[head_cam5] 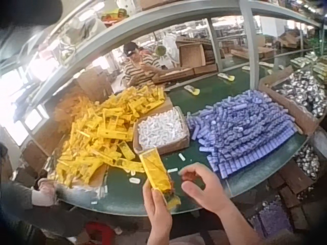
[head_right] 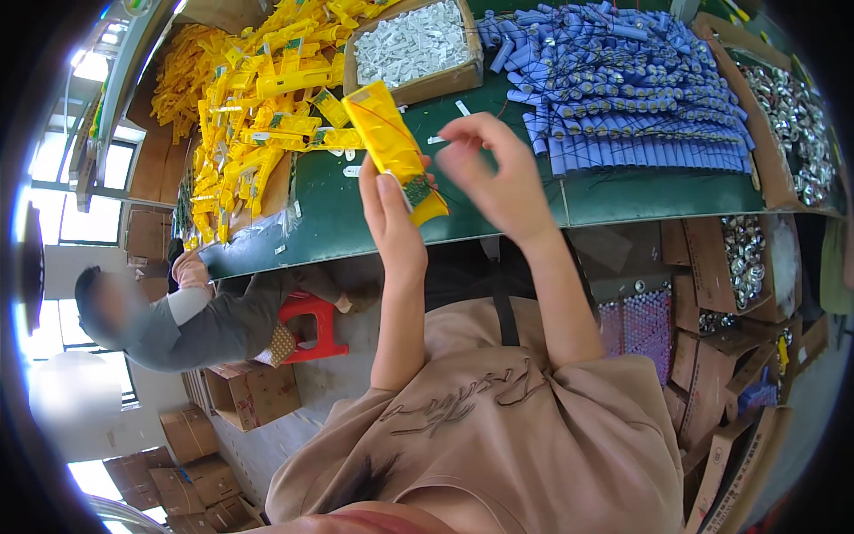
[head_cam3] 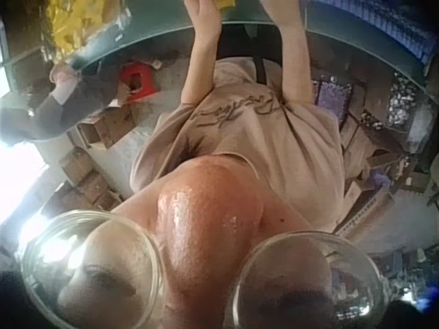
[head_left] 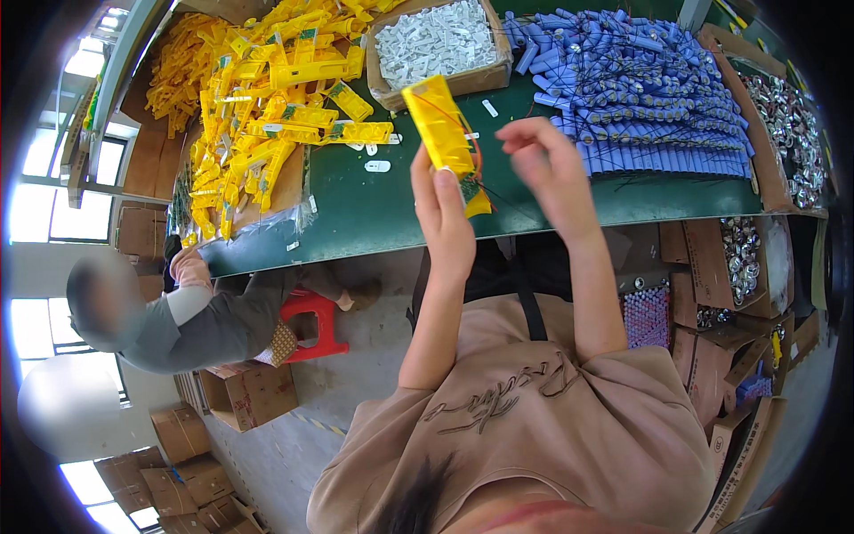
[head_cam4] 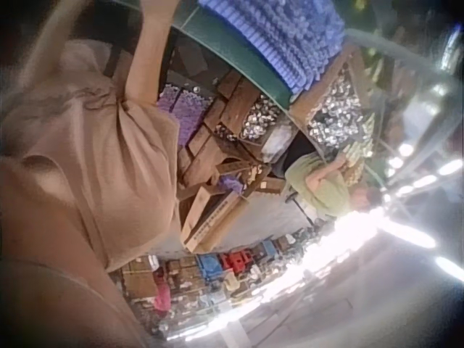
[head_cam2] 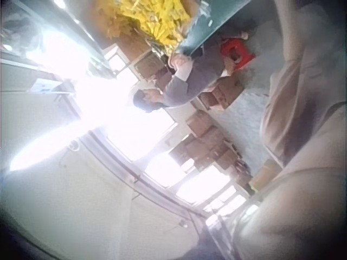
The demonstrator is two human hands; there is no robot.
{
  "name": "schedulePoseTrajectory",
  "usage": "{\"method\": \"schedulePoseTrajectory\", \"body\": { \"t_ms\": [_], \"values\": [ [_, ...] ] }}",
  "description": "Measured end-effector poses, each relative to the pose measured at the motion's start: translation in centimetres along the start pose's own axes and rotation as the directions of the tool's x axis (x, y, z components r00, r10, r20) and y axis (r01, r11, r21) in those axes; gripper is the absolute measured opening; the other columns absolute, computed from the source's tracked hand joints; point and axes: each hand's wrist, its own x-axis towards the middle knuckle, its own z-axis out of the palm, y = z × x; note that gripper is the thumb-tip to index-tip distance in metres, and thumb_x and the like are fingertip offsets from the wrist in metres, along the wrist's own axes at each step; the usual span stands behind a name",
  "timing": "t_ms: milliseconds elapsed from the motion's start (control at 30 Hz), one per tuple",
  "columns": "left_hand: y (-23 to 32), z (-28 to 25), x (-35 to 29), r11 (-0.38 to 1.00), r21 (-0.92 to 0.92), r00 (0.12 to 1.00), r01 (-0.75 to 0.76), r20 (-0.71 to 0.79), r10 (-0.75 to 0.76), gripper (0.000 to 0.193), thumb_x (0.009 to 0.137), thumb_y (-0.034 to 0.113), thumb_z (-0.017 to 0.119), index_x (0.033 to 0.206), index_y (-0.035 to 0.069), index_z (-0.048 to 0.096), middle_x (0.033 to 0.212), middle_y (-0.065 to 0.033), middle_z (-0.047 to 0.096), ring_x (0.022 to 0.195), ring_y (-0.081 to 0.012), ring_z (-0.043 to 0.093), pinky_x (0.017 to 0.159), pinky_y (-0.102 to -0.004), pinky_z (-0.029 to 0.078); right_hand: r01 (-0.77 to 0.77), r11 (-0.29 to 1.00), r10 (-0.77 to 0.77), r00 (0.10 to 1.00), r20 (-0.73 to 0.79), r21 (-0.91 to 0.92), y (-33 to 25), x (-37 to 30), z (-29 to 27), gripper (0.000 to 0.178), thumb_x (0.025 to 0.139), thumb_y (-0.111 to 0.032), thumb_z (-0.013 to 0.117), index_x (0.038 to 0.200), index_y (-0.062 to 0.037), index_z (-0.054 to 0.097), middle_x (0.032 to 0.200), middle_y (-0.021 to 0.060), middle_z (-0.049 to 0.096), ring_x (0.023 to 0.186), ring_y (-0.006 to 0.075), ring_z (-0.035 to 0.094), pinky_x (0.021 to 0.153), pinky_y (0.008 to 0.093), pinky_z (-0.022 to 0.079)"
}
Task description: Manually assembling electronic components by inserting batteries and circuit boards into yellow plastic housings.
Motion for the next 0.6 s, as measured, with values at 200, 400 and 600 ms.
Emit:
{"method": "schedulePoseTrajectory", "body": {
  "t_ms": [200, 400, 600],
  "values": [
    [0.7, 1.3, -0.7, 0.987, 0.123, 0.994, -0.105, 0.050, 0.099, 0.041, 0.099, 0.019, 0.032, 0.134, -0.001, 0.030, 0.122, -0.0131, 0.047, 0.110, -0.0181, 0.047, 0.094, -0.0307, 0.037, 0.222, 0.894, -0.277, 0.957, -0.090, -0.390, 0.4, -0.1, 2.1, 0.011, 0.078, -0.013, 0.065, 0.080, -0.0055, 0.058, 0.068, 0.0027, 0.058, 0.063, 0.0188, 0.051, 0.061, 0.0317, 0.036],
    [-0.5, 1.1, 0.4, 0.999, -0.035, 0.999, 0.032, -0.033, -0.033, 0.039, 0.100, 0.024, 0.028, 0.131, 0.001, 0.032, 0.114, -0.0115, 0.049, 0.102, -0.0167, 0.049, 0.090, -0.0304, 0.040, 0.229, 0.843, -0.306, 0.948, -0.084, -0.486, 1.0, -1.1, 4.4, 0.010, 0.075, -0.007, 0.065, 0.076, -0.0068, 0.055, 0.069, 0.0041, 0.055, 0.065, 0.0216, 0.052, 0.063, 0.0343, 0.037],
    [0.5, 1.5, 2.5, 0.882, -0.400, 0.962, 0.250, -0.004, -0.274, 0.036, 0.100, 0.028, 0.028, 0.127, 0.005, 0.033, 0.106, -0.0105, 0.050, 0.094, -0.0155, 0.052, 0.082, -0.0300, 0.045, 0.327, 0.733, -0.490, 0.862, -0.130, -0.596, 2.8, -0.7, 5.2, 0.013, 0.073, -0.005, 0.066, 0.078, -0.0071, 0.054, 0.077, 0.0054, 0.054, 0.070, 0.0239, 0.052, 0.065, 0.0362, 0.037]
  ]
}}
